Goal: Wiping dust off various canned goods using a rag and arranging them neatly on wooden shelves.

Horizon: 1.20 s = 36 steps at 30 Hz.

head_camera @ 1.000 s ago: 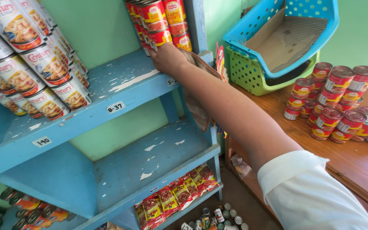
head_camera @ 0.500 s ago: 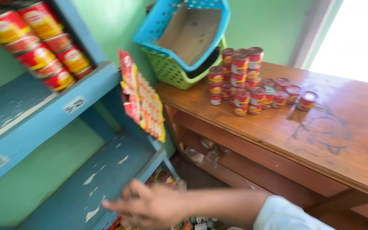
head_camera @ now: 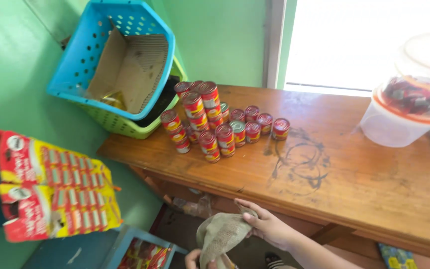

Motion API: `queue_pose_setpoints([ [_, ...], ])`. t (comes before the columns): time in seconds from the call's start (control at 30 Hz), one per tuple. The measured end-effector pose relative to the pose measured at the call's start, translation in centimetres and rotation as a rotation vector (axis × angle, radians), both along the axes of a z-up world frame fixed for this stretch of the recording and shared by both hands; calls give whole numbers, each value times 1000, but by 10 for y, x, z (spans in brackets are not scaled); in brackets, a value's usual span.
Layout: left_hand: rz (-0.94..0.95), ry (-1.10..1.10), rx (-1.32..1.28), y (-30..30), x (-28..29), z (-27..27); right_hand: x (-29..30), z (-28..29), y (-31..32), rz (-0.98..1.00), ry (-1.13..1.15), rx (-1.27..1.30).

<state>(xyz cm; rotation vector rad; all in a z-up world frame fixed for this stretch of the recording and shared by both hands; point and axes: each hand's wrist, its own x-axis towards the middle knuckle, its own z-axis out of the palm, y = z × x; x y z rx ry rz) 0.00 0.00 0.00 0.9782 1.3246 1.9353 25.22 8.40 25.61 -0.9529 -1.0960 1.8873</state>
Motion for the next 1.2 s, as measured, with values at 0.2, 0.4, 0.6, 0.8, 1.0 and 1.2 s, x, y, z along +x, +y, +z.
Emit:
queue_pose_setpoints([
  [0.2, -411, 350, -2, 77, 92, 151, 51, -64, 16, 35, 544, -242],
  [0.4, -579, 811, 21, 101, 129, 214, 102, -33, 67, -271, 527, -278],
  [0.6, -501, 836, -308, 119, 127, 241, 195, -13, 116, -588, 433, 119],
  [0.8, -91, 877, -254, 182, 105, 242, 233, 41, 118, -830, 106, 264],
  [1.0, 42, 894, -294, 254, 93, 256, 244, 23, 110, 6, -1145, 460],
  [1.2, 315, 1388, -42, 278, 115, 264, 241, 62, 133, 282, -1443, 615],
])
